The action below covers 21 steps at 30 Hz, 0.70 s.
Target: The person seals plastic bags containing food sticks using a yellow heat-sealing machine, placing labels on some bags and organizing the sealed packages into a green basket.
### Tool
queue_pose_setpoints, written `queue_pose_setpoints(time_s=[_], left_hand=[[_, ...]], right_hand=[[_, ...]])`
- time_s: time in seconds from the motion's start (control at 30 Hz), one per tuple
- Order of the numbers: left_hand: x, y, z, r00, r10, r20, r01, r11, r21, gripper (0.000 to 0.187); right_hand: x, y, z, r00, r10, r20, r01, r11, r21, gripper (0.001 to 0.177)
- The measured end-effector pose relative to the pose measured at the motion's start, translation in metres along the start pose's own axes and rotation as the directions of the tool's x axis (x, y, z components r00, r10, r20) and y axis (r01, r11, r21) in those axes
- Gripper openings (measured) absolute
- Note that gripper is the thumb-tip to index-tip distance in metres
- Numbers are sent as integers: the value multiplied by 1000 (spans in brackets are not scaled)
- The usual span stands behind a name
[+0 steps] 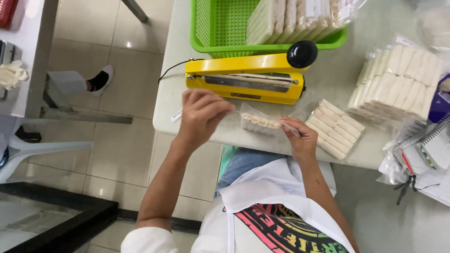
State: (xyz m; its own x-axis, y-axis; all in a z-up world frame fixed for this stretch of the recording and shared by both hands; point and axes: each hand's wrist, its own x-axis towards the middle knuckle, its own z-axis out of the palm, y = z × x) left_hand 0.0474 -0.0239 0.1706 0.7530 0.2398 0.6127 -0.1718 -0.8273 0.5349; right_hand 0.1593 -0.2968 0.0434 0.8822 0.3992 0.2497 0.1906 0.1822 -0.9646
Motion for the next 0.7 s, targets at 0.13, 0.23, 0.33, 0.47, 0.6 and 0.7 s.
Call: queue_pose_setpoints(time_s=[0.13,0.23,0.33,0.47,0.6,0.7], left_hand=[[26,24,15,978,202,51,-204,977,53,10],[30,25,24,955,288,75,-293,953,78,11],[30,24,25,942,316,111,-325,942,81,14],[40,28,12,937,318,143,-329,942,64,17],[41,30,6,932,320,167,-336,939,77,18],[39,28,9,930,324,175,-345,933,104,19]], right_hand=[[0,0,2,1000,-11,7,11,1000,17,20],[1,-3,4,1000,-12,-2,12,999,45,18],[2,-10,7,1000,-4,2,4,998,62,17],[2,-10,7,1000,5,13,-6,998,56,17],[3,-7,7,1000,0,20,-1,999,54,16],[3,-5,7,1000,1,15,-2,998,56,15]])
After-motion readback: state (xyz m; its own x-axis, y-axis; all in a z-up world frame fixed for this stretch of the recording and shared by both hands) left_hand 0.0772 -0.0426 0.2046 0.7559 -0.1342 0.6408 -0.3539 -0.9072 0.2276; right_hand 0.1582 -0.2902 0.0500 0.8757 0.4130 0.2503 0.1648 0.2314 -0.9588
